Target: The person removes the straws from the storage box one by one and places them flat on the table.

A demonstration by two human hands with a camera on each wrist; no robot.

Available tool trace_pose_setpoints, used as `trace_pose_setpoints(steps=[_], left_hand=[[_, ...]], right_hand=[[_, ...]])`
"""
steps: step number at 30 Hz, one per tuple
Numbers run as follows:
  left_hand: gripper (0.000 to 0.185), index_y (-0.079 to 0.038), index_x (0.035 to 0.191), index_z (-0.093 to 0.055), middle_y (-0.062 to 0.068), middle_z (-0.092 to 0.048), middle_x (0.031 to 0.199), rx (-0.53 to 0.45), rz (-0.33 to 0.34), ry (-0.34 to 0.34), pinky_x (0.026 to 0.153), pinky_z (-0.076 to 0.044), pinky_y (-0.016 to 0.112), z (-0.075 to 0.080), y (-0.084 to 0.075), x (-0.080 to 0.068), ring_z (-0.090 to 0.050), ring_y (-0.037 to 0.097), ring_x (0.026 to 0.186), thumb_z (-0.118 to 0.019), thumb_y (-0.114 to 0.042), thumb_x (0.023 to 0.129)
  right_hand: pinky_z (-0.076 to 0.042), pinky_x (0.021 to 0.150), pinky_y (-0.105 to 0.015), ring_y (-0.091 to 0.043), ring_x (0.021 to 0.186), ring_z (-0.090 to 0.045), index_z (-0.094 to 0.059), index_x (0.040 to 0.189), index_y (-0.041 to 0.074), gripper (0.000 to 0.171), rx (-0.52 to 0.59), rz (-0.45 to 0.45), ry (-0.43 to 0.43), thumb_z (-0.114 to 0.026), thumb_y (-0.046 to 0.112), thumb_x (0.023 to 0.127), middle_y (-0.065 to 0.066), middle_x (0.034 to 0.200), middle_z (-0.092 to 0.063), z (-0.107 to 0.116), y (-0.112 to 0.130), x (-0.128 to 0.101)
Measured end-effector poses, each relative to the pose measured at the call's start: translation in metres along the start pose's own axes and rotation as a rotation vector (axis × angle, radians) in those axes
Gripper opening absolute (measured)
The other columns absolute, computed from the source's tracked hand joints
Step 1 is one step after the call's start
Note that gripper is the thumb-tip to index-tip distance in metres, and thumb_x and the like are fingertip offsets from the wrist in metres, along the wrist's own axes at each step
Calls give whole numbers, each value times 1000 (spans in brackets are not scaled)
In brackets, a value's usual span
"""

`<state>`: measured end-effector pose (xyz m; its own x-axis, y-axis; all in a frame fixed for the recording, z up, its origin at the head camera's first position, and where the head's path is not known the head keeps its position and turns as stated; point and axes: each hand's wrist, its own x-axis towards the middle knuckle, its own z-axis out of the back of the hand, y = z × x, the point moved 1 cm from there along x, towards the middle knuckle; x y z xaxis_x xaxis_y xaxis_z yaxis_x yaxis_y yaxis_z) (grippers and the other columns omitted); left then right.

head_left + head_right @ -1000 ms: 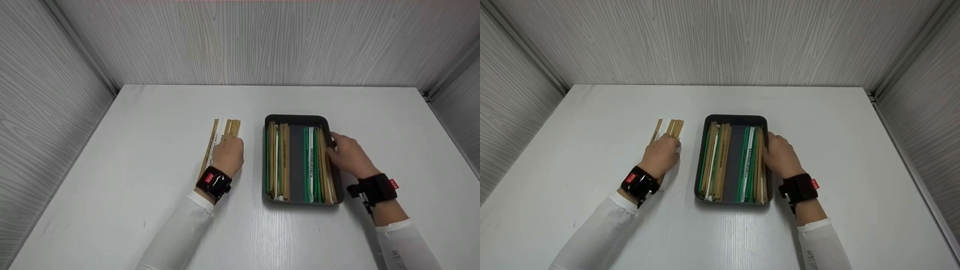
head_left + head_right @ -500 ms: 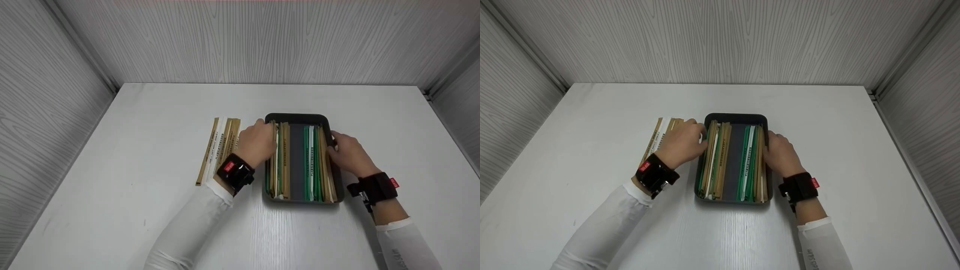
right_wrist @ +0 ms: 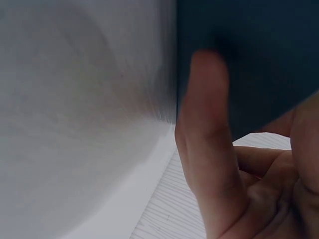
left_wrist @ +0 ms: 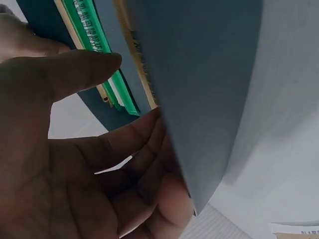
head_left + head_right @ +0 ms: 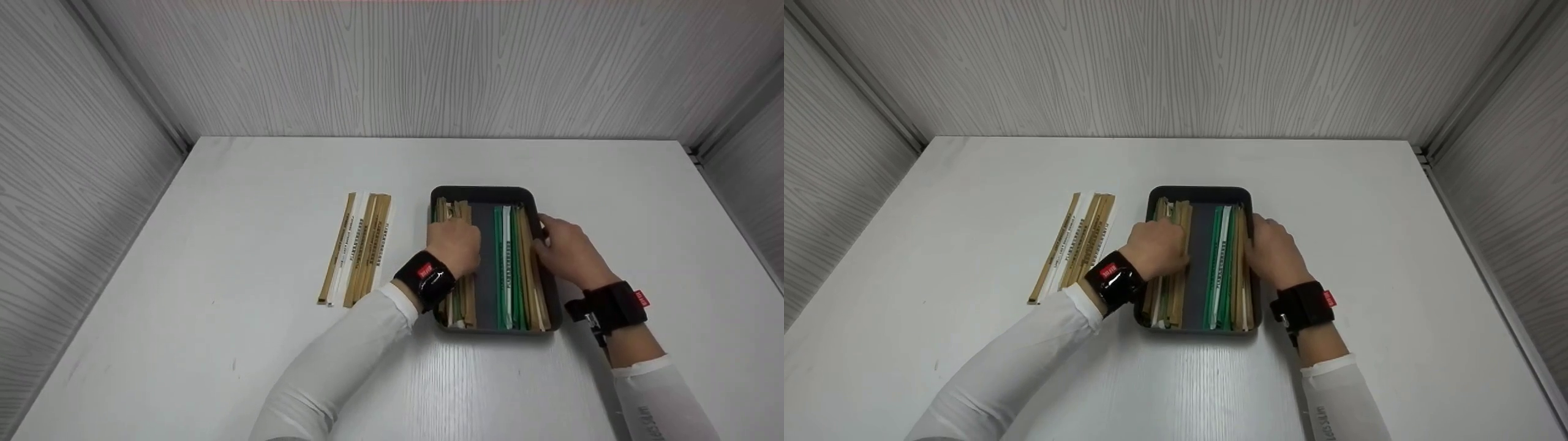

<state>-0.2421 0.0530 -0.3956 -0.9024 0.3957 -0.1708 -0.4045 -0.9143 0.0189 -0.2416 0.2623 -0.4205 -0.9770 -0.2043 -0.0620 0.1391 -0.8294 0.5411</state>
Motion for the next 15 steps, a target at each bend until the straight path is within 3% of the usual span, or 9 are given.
trace_pose_setpoints(steps=[4, 8, 15], left_hand=[[21, -16, 87, -78, 1, -72, 87, 78, 3, 18, 64, -56, 33, -6, -1, 4, -67, 13, 78, -67, -31, 98], [23, -16, 89, -78, 1, -71, 89, 120, 7, 25, 65, -54, 34, -10, -2, 6, -67, 13, 80, -66, -35, 97], [20, -16, 87, -77, 1, -74, 89, 38, 40, 25, 78, -55, 43, -13, -1, 5, -69, 15, 83, -66, -31, 97]], right_hand=[[-56, 70, -42, -33, 91, -65, -44, 149, -11, 49, -1, 5, -3, -51, 7, 104, -30, 118, -65, 0, 0, 0], [-57, 73, -44, -34, 95, -65, -42, 151, -11, 51, 5, -1, 8, -50, 7, 104, -31, 122, -64, 0, 1, -1], [-56, 71, -43, -34, 91, -65, -41, 149, -15, 51, -7, 25, -4, -51, 5, 103, -32, 117, -64, 0, 0, -1]])
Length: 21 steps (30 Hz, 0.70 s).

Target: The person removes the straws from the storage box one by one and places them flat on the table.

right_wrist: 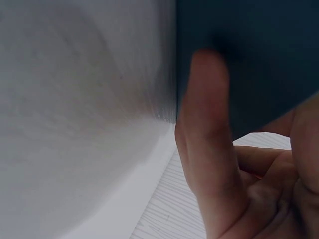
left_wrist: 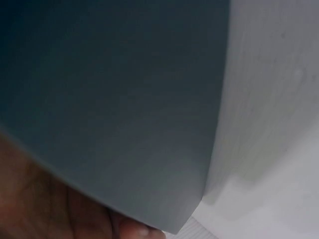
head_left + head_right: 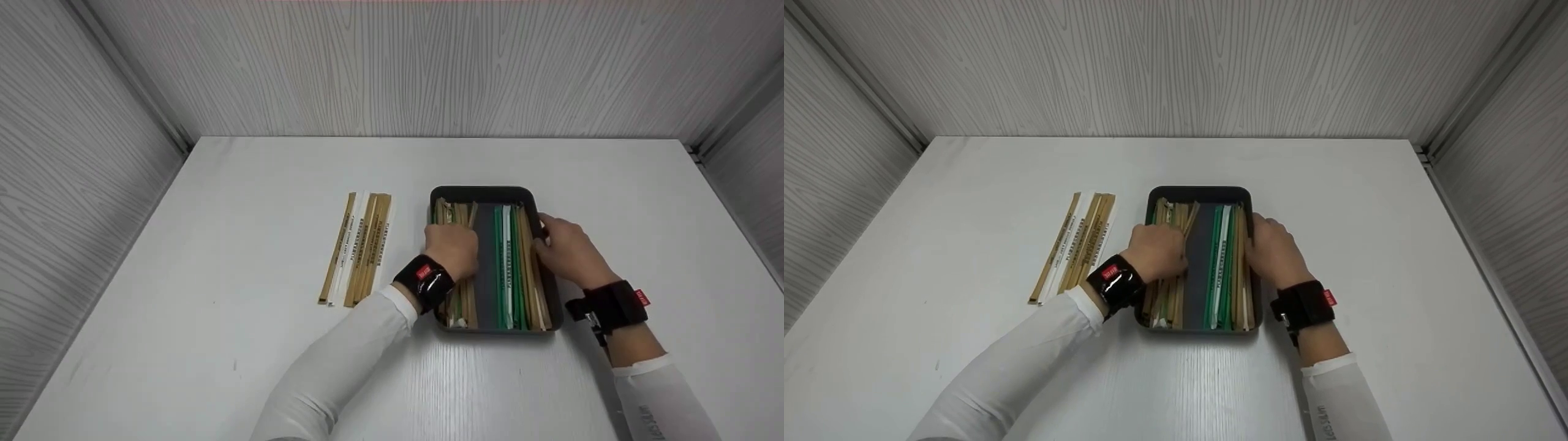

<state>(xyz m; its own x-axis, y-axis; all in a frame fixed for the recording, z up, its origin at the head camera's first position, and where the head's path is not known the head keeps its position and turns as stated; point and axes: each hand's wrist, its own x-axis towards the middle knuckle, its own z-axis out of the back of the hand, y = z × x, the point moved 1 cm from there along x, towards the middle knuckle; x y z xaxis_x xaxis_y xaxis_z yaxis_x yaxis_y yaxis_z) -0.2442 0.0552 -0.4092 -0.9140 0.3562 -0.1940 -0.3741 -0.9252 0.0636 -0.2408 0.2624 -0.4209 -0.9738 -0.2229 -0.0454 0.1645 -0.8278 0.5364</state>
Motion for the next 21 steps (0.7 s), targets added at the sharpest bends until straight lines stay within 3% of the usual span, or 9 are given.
trace_pose_setpoints(steps=[4, 10, 13, 17, 21], left_hand=[[27, -18, 71, -66, -1, -69, 77, -95, -1, -12, 77, -53, 43, 0, 3, -2, -66, 14, 75, -66, -26, 96], [46, -20, 57, -40, -8, -38, 53, -349, -36, -50, 48, -39, 30, 8, 13, -9, -42, 10, 50, -65, -14, 95], [33, -16, 65, -49, -7, -41, 56, -443, -62, -71, 43, -38, 28, 16, 17, -13, -43, 10, 49, -64, -12, 95], [5, -7, 92, -62, 1, -56, 72, -547, -78, -126, 45, -47, 29, 30, 23, -21, -55, 14, 57, -63, -10, 95], [4, -5, 95, -60, 6, -59, 82, -643, -84, -193, 47, -49, 28, 44, 34, -31, -58, 16, 61, -62, -7, 96]], right_hand=[[-56, 70, -43, -34, 90, -65, -40, 149, -16, 51, -3, 11, -4, -50, 4, 103, -31, 115, -64, 0, -1, 0], [-56, 68, -41, -33, 89, -65, -38, 150, -15, 53, 11, -6, 10, -51, 5, 104, -31, 115, -64, 0, -2, 0], [-56, 68, -41, -33, 89, -65, -38, 151, -15, 52, 9, -11, 13, -51, 5, 104, -31, 115, -64, 1, -1, 0], [-56, 67, -41, -33, 89, -65, -39, 150, -14, 52, 5, -10, 12, -51, 5, 104, -30, 114, -65, 2, -1, 1], [-56, 69, -42, -33, 91, -65, -41, 150, -13, 51, 4, -12, 13, -51, 6, 104, -30, 115, -65, 2, -1, 2]])
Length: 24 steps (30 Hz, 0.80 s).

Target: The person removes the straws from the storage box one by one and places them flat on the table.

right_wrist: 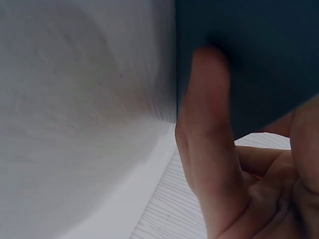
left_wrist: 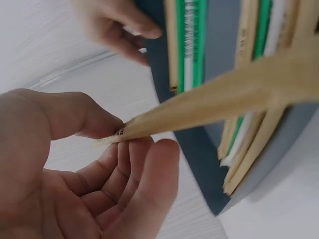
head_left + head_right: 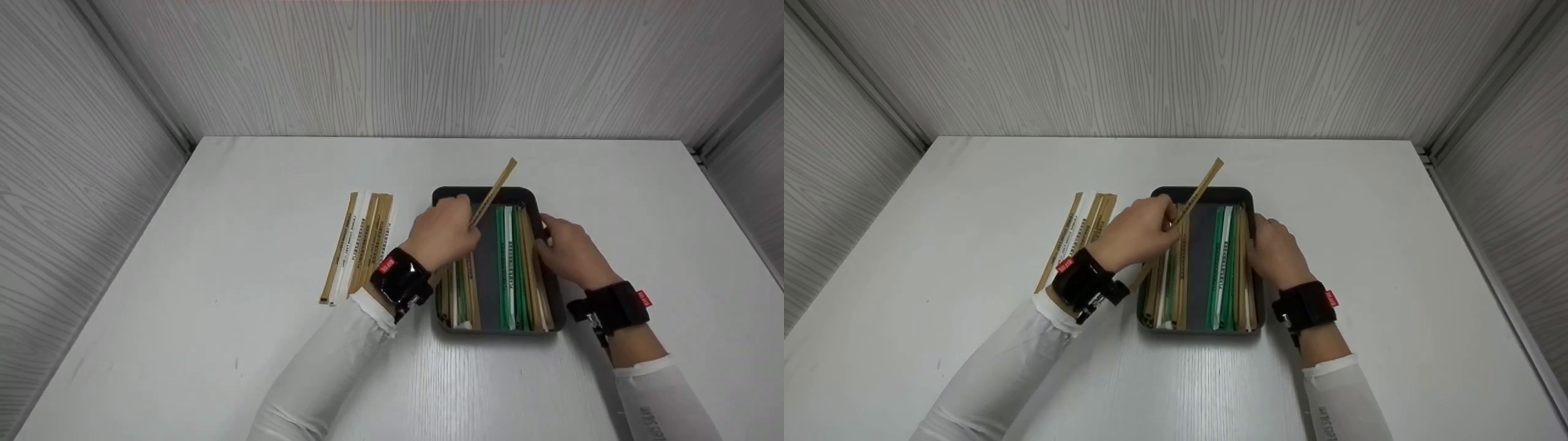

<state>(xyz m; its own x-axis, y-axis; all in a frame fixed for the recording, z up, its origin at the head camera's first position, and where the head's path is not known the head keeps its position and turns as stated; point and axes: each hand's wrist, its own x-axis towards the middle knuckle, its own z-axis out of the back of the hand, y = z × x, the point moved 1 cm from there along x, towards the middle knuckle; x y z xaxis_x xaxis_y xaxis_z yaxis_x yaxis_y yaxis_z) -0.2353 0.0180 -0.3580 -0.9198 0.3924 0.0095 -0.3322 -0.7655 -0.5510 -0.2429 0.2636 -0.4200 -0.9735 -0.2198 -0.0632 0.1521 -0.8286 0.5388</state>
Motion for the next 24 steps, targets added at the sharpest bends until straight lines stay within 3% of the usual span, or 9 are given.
trace_pose_setpoints(steps=[5, 10, 16, 24], left_hand=[[7, -1, 104, -61, 9, -61, 95, -56, -21, -78, 57, -51, 29, 26, 10, -10, -60, 19, 72, -59, -5, 98], [26, 4, 124, -63, 14, -63, 108, -56, 59, -176, 73, -54, 36, 39, 37, -19, -63, 25, 92, -63, -4, 99], [26, 6, 122, -64, 19, -62, 116, -15, 156, -173, 70, -56, 40, 24, 70, -24, -65, 30, 88, -57, 2, 96], [23, 4, 112, -68, 20, -64, 105, 75, 228, -136, 65, -57, 43, -3, 95, -26, -67, 32, 85, -59, 7, 91]], right_hand=[[-56, 72, -43, -34, 94, -64, -41, 150, -12, 50, -3, -1, 4, -50, 6, 104, -30, 118, -64, -1, 0, 0], [-56, 70, -41, -33, 92, -64, -37, 151, -15, 53, -5, -10, 3, -49, 5, 104, -32, 118, -64, 1, 1, -2], [-56, 69, -40, -32, 90, -64, -35, 152, -15, 54, 3, -23, 6, -49, 5, 104, -32, 117, -64, 1, 2, -3], [-56, 73, -43, -34, 95, -64, -33, 153, -15, 56, 6, -31, 7, -49, 7, 104, -35, 123, -62, 1, 2, -4]])
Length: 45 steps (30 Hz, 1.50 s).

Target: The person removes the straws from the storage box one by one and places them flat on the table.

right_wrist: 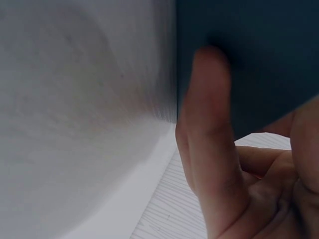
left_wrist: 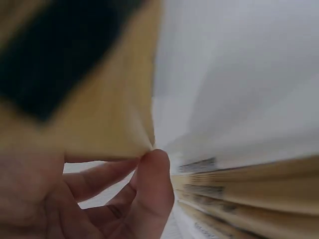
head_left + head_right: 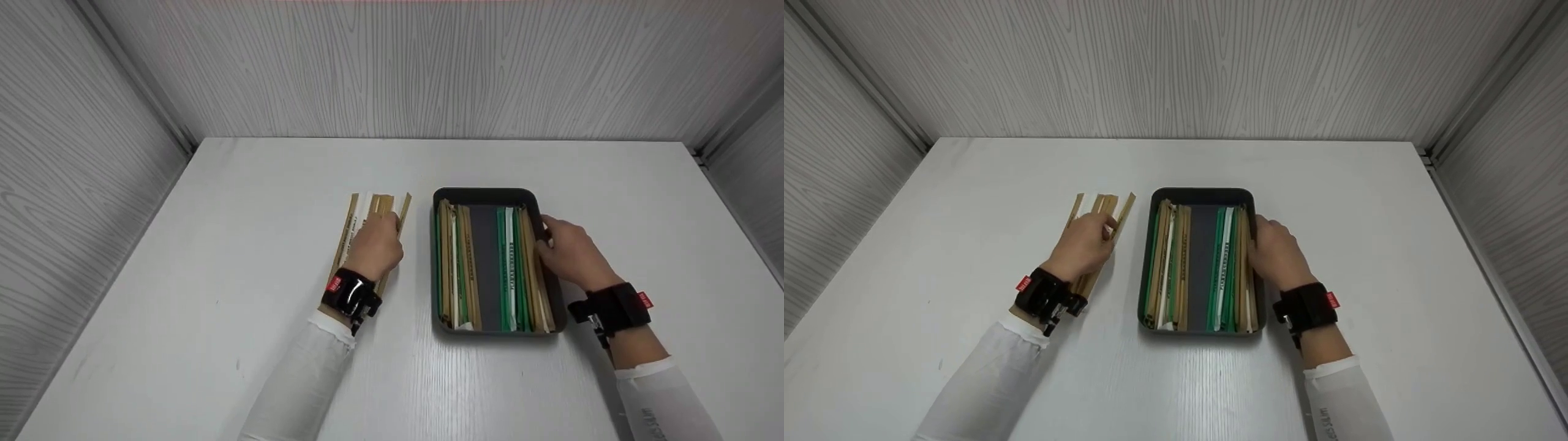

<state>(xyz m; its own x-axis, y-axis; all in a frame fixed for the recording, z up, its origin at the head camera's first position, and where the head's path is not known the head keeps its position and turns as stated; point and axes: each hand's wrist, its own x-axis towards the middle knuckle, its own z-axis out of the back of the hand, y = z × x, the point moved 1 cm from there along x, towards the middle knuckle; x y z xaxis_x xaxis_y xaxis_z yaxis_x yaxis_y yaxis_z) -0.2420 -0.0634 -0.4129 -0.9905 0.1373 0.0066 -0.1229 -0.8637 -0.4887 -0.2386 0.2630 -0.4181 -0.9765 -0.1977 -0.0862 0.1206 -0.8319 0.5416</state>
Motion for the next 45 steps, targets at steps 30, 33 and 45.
trace_pose_setpoints(steps=[30, 33, 45], left_hand=[[12, 4, 99, -70, 20, -62, 105, 150, -42, 20, 64, -58, 45, -13, 2, -10, -66, 32, 79, -64, 10, 90], [16, 3, 102, -71, 20, -63, 106, 143, -42, 20, 63, -58, 44, -12, 2, -11, -66, 31, 80, -64, 11, 89], [24, 2, 115, -72, 17, -61, 112, 93, -104, 11, 59, -54, 38, 15, -37, -7, -61, 25, 81, -65, -3, 93]], right_hand=[[-55, 66, -39, -30, 86, -64, -43, 149, -12, 50, -8, 37, -19, -52, 5, 104, -28, 113, -66, -1, -1, 1], [-55, 66, -39, -30, 87, -64, -42, 150, -12, 51, -8, 26, -13, -52, 6, 104, -29, 114, -65, -1, -1, 1], [-56, 70, -43, -33, 90, -64, -39, 150, -15, 52, -15, 26, -8, -50, 7, 104, -32, 117, -64, -1, -1, 1]])
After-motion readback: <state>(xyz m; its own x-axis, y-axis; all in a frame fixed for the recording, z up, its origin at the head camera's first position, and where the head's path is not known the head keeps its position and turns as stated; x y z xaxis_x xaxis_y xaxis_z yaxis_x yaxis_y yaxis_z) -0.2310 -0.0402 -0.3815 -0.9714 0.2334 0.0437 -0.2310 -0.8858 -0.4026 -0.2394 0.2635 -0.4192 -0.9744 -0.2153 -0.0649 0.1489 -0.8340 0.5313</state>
